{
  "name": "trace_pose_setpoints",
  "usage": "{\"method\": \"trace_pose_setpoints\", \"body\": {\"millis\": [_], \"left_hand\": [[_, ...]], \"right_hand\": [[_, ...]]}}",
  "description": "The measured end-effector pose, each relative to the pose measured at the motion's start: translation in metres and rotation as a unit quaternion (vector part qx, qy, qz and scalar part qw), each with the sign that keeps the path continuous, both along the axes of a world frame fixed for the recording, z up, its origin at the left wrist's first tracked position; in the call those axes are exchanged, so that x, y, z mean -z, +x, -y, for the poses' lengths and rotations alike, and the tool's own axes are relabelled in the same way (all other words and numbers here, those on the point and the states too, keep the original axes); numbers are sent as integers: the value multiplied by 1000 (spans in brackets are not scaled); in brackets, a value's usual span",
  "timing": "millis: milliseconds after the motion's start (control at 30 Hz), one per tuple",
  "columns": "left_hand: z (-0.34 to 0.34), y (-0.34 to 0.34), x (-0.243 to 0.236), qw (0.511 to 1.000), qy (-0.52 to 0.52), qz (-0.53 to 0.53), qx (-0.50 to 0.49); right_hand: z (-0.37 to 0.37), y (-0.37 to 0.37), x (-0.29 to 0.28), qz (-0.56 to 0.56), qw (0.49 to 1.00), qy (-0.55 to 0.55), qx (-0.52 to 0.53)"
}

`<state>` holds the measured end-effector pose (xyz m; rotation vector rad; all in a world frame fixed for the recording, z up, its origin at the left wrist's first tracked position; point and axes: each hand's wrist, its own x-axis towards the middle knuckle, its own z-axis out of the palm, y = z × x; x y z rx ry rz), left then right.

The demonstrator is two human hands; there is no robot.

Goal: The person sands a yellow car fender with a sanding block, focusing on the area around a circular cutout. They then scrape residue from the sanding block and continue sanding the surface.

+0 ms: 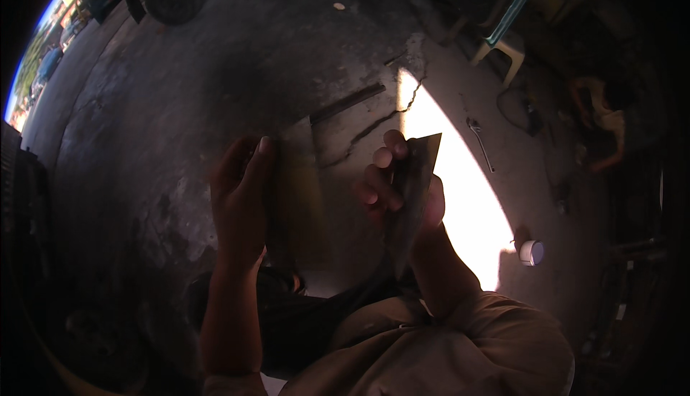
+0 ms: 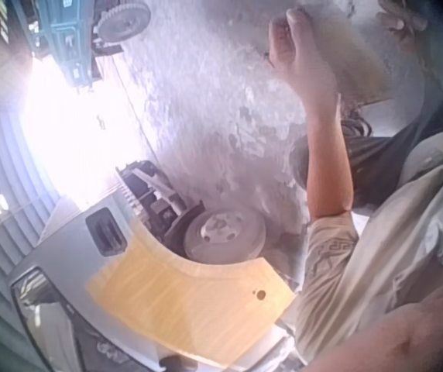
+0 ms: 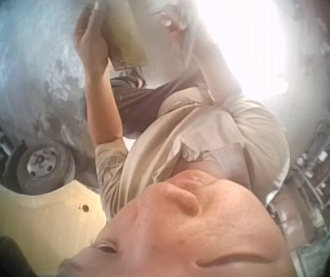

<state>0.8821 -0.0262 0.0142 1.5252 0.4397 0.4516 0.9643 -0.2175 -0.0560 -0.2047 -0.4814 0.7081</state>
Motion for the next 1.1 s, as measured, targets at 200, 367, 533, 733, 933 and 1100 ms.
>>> {"method": "trace_pose_setpoints", "body": {"millis": [200,367,533,733,933,1100], "left_hand": [[17,-4,7,989,-117,26,91],[22,-5,9,986,-111,51,109],[24,-7,10,983,-117,77,118],[23,-6,11,982,-110,84,132],[22,-3,17,982,-101,92,134],[23,-3,17,985,-86,87,123]], "right_hand": [[-7,-5,0,-8,1000,-11,22],[-11,-4,2,5,999,-9,48],[-10,-4,9,6,999,-27,40],[-10,-6,11,8,998,-48,41],[-10,-8,4,20,994,-87,64],[-11,-10,5,8,991,-109,78]]}}
